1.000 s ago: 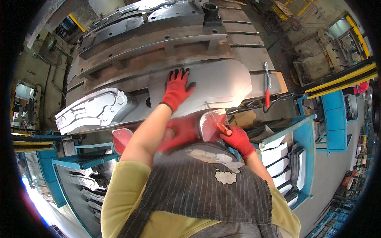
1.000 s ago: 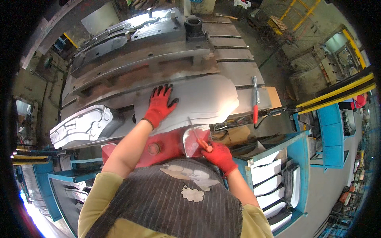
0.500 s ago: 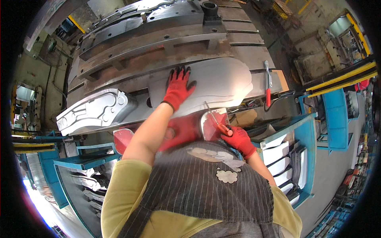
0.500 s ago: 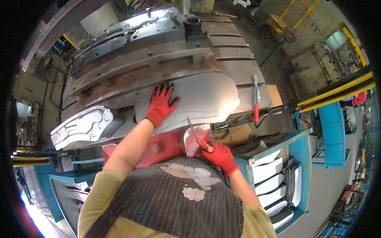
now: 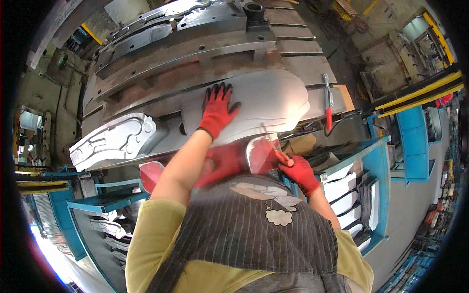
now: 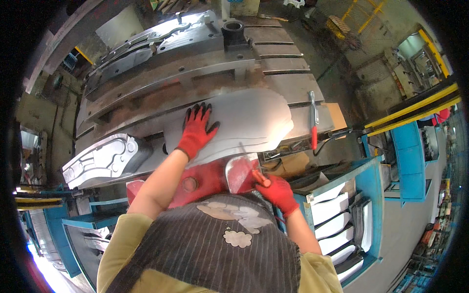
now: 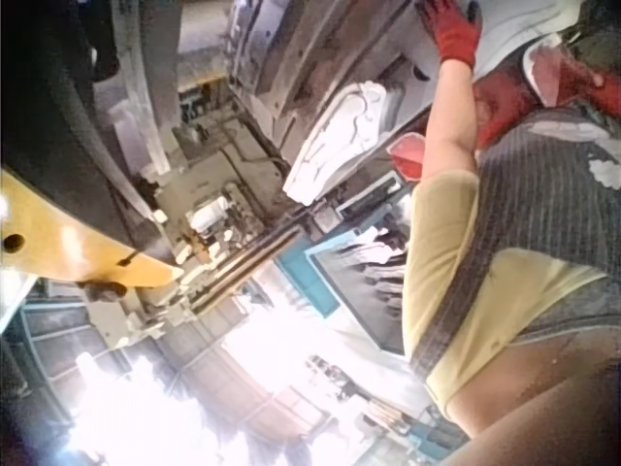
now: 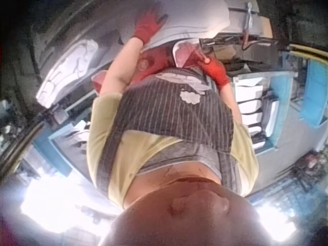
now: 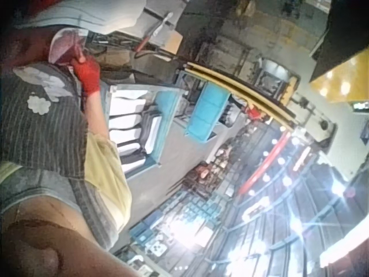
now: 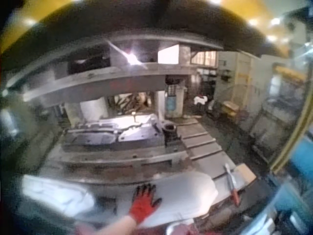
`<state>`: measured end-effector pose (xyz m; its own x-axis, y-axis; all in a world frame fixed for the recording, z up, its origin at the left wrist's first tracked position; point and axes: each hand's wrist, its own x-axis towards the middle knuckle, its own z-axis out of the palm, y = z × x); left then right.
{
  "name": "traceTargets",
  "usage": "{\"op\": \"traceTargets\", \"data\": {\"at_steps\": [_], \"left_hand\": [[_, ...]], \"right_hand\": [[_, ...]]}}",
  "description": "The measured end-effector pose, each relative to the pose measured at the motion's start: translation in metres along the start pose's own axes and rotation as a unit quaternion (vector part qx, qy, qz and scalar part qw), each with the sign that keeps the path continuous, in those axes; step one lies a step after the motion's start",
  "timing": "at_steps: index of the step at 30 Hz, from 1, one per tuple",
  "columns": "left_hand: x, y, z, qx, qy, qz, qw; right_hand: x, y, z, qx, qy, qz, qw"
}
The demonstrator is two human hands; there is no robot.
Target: The person stamps metal sheets into shaped components using a mechanical press machine, loading blanks into the mold and removing formed pieces with tongs. The person also retrieves stacks of metal blanks from a storage bin and blows dust off them using an air nozzle.
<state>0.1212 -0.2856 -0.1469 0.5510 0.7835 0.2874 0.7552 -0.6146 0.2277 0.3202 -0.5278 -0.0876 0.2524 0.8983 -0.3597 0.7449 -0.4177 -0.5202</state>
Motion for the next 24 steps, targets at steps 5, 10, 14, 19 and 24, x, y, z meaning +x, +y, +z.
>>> {"op": "traceTargets", "data": {"at_steps": [5, 10, 14, 19, 24], "left_hand": [[0.003, -0.01, 0.0, 0.018, -0.01, -0.044, 0.999], [0.003, -0.014, -0.006, 0.03, -0.041, -0.053, 0.997], [-0.004, -0.008, -0.014, 0.007, -0.06, -0.026, 0.998], [-0.009, -0.004, -0.014, -0.006, -0.036, 0.014, 0.999], [-0.01, -0.002, -0.013, -0.021, -0.019, 0.016, 0.999]], "right_hand": [[-0.001, 0.032, -0.003, 0.027, 0.018, 0.044, 0.999], [0.004, 0.057, 0.007, 0.111, 0.066, 0.085, 0.988], [-0.005, 0.04, 0.005, 0.007, 0.022, 0.077, 0.997], [-0.006, 0.042, 0.003, 0.033, 0.076, 0.077, 0.994], [0.003, 0.061, 0.008, 0.144, 0.05, 0.121, 0.981]]}}
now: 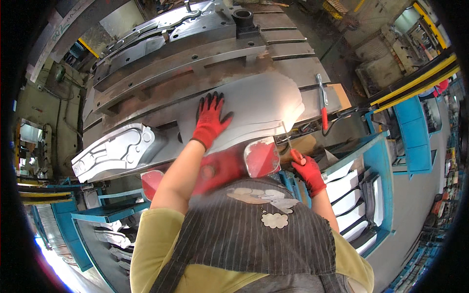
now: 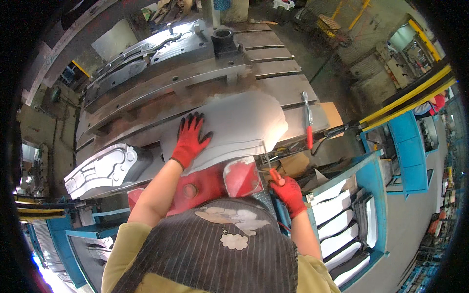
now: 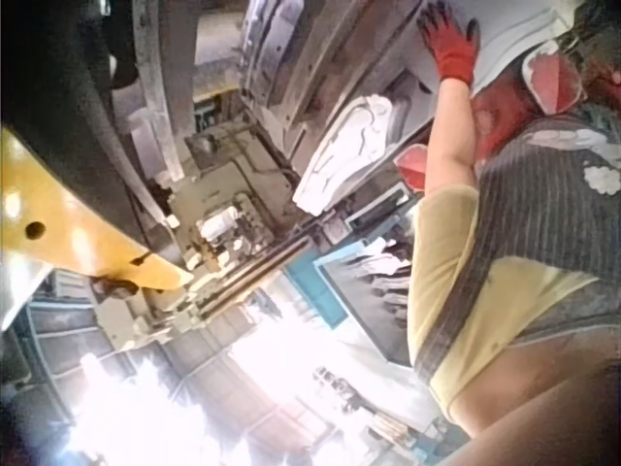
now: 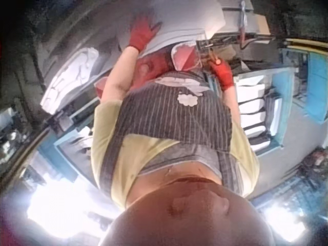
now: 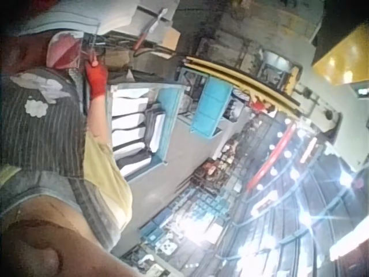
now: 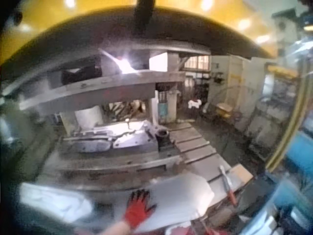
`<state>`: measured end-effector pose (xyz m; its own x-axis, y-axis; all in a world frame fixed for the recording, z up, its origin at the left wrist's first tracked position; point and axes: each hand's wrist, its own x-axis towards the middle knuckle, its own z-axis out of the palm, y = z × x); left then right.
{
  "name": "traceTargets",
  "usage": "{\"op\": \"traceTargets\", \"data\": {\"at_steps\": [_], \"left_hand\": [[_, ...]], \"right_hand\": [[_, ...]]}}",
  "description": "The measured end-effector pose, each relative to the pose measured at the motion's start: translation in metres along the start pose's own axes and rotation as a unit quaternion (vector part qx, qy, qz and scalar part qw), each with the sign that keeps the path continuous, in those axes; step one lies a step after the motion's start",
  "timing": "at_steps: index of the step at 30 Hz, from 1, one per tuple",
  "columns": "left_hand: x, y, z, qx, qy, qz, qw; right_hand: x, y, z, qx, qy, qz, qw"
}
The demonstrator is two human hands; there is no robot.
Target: The person stamps metal sheets into shaped components using a mechanical press machine, loading blanks into the mold and removing formed pieces with tongs. The person also retrieves stacks of metal blanks from a storage bin and blows dust off them using an air nozzle.
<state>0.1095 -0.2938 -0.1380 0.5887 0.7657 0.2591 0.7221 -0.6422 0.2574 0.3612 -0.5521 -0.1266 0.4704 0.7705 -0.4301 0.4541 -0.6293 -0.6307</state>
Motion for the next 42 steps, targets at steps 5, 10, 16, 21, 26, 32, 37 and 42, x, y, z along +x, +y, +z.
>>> {"op": "traceTargets", "data": {"at_steps": [5, 10, 16, 21, 26, 32, 37, 42], "left_hand": [[-0.003, 0.007, 0.008, 0.015, -0.012, 0.029, 0.999], [-0.001, 0.008, 0.008, 0.005, -0.018, 0.038, 0.999], [0.0, 0.016, 0.003, 0.011, -0.025, 0.03, 0.999], [-0.005, 0.034, 0.001, -0.015, -0.017, 0.036, 0.999], [-0.005, 0.035, 0.0, 0.001, -0.006, 0.049, 0.999], [-0.005, 0.035, 0.001, 0.002, -0.021, 0.049, 0.999], [-0.01, 0.046, -0.012, -0.024, -0.029, 0.059, 0.998], [-0.006, 0.048, -0.016, 0.003, -0.048, 0.068, 0.997]], "right_hand": [[-0.007, 0.005, 0.0, -0.1, 0.011, -0.073, 0.992], [-0.009, -0.004, -0.012, -0.107, -0.015, -0.039, 0.993], [-0.012, -0.009, -0.011, -0.102, -0.017, -0.023, 0.994], [-0.013, -0.014, -0.005, -0.163, -0.024, -0.052, 0.985], [-0.019, -0.014, 0.003, -0.158, -0.036, -0.093, 0.982], [-0.022, -0.012, 0.006, -0.157, -0.064, -0.099, 0.981], [-0.019, -0.013, -0.005, -0.116, -0.006, -0.054, 0.992], [-0.004, -0.001, -0.018, -0.101, 0.015, -0.061, 0.993]]}}
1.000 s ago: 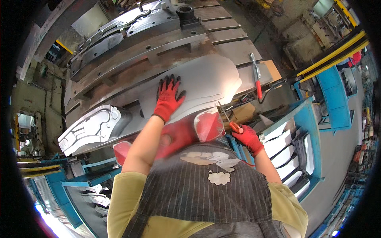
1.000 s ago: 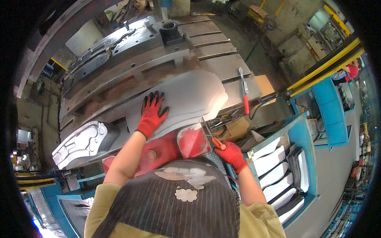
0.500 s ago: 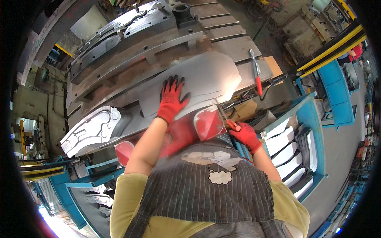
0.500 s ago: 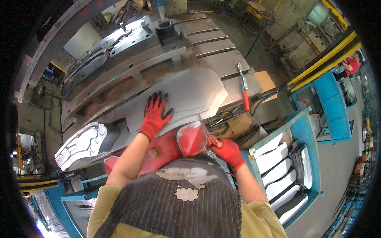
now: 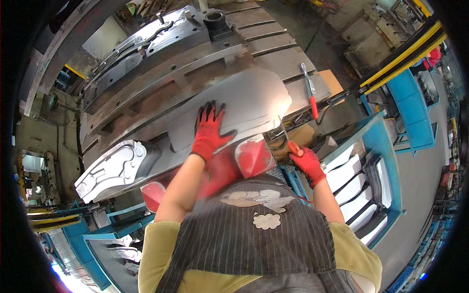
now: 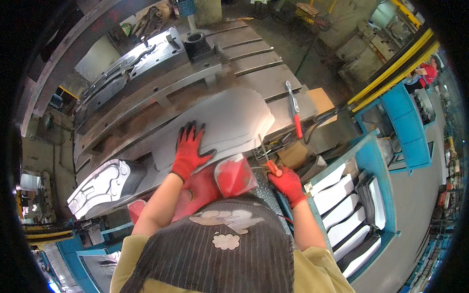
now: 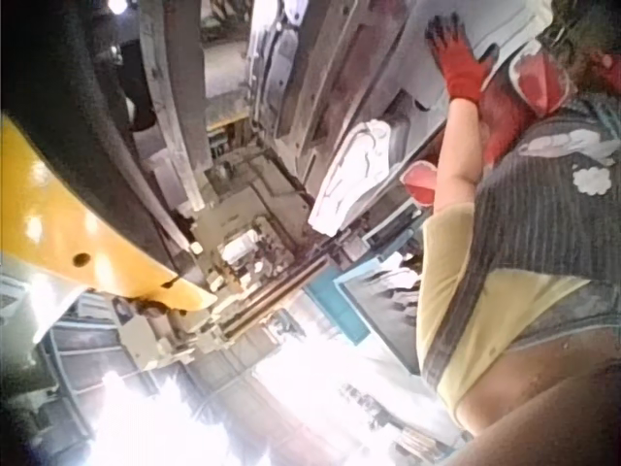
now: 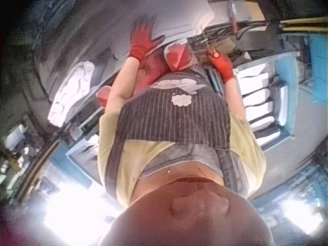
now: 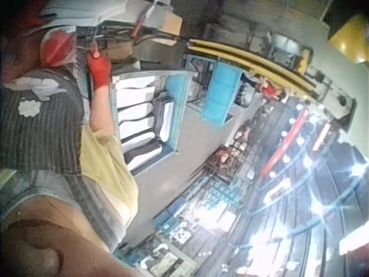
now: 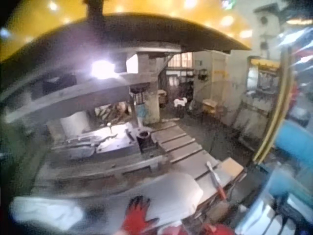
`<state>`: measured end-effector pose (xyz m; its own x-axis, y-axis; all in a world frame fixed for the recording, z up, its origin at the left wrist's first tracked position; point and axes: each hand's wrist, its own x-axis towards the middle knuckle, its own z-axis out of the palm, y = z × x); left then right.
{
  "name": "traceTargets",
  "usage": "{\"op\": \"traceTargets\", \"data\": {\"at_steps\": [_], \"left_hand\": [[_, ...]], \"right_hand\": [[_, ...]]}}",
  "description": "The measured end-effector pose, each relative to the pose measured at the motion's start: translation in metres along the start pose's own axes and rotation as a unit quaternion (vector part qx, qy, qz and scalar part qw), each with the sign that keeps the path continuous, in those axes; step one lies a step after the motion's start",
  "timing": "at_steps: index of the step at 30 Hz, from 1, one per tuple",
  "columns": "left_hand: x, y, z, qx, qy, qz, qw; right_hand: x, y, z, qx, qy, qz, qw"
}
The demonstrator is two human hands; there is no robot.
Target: The person stamps metal sheets into shaped components using a mechanical press machine, loading blanks into the mold and removing formed pieces with tongs. The person also retrieves stacks of metal blanks from a storage bin and blows dust off them using an air nozzle.
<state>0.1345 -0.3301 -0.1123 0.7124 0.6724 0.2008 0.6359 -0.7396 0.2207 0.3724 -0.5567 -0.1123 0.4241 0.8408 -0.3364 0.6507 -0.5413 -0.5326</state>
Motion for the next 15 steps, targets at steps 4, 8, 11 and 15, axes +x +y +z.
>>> {"op": "traceTargets", "data": {"at_steps": [4, 8, 11, 15], "left_hand": [[0.004, -0.007, 0.01, 0.016, 0.028, 0.029, 0.999], [0.008, -0.001, 0.01, 0.019, 0.014, 0.012, 1.0], [0.004, 0.002, 0.007, 0.015, 0.022, 0.028, 0.999], [0.002, 0.002, 0.006, 0.035, -0.003, 0.009, 0.999]], "right_hand": [[0.002, -0.012, -0.005, -0.024, -0.02, -0.004, 1.0], [0.012, -0.005, -0.009, -0.03, -0.032, 0.0, 0.999], [0.008, 0.01, -0.01, -0.005, -0.029, -0.016, 0.999], [0.027, 0.036, -0.04, 0.103, 0.093, -0.019, 0.99]]}}
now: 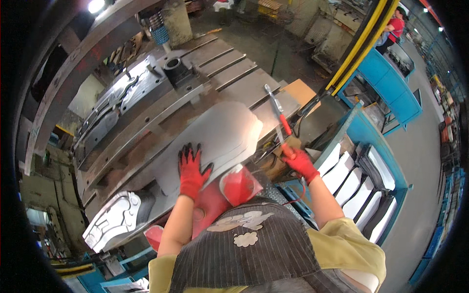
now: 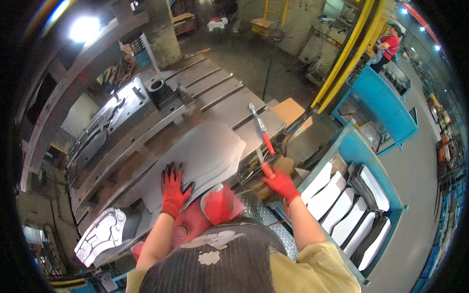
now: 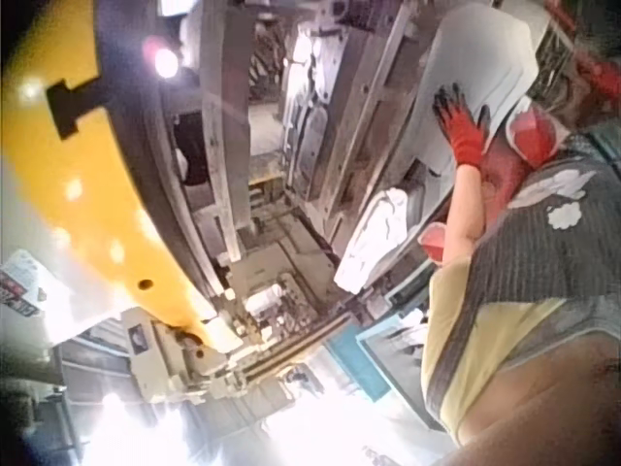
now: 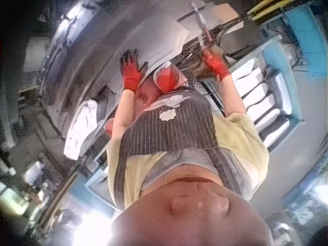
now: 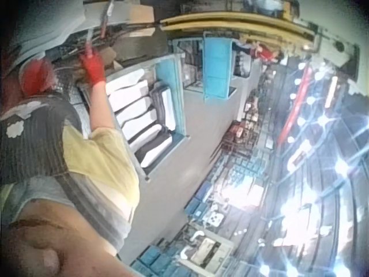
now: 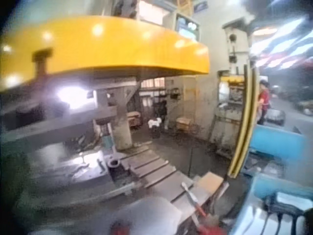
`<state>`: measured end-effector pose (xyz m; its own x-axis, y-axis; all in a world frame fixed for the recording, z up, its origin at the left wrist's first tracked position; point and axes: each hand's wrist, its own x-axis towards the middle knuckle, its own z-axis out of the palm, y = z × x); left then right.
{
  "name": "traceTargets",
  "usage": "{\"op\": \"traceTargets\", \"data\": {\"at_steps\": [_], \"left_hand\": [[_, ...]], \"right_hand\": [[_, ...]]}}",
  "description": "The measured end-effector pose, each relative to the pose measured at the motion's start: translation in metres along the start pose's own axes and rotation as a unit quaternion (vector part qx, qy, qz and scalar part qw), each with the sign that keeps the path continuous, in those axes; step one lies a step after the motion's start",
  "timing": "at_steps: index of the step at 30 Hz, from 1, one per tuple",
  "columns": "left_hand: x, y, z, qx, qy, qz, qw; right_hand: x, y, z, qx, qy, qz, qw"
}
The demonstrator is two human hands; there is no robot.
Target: The person stamps metal sheets into shaped components using a mechanical press machine, loading blanks into the mold and removing formed pieces with tongs. The person also retrieves stacks of metal blanks from a storage bin and blows dust off them using an air nozzle.
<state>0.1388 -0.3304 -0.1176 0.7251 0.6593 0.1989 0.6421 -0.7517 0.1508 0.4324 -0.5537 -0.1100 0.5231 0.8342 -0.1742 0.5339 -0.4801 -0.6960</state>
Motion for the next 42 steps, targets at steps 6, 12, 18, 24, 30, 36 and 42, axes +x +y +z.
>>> {"op": "traceTargets", "data": {"at_steps": [6, 12, 18, 24, 30, 36, 42], "left_hand": [[-0.005, 0.0, -0.009, -0.05, 0.056, 0.053, 0.996], [-0.044, -0.007, -0.027, -0.085, 0.089, 0.007, 0.992], [-0.081, -0.015, -0.036, -0.046, 0.09, -0.091, 0.991], [-0.122, -0.017, -0.032, -0.03, 0.108, -0.181, 0.977], [-0.12, -0.009, -0.028, -0.077, 0.126, -0.16, 0.976], [-0.091, 0.0, -0.034, -0.155, 0.162, -0.125, 0.967], [-0.096, 0.005, -0.032, -0.242, 0.189, -0.112, 0.945]], "right_hand": [[0.096, 0.118, -0.06, 0.175, 0.268, -0.034, 0.947], [0.17, 0.086, -0.109, 0.327, 0.291, 0.056, 0.897], [0.258, 0.23, -0.065, 0.066, 0.346, 0.122, 0.928], [0.173, 0.096, -0.015, 0.256, 0.473, 0.104, 0.837], [0.148, 0.059, 0.037, -0.183, 0.264, -0.013, 0.947], [0.144, 0.038, 0.001, 0.475, 0.005, 0.036, 0.879], [0.059, 0.036, 0.049, 0.15, 0.101, -0.077, 0.98]]}}
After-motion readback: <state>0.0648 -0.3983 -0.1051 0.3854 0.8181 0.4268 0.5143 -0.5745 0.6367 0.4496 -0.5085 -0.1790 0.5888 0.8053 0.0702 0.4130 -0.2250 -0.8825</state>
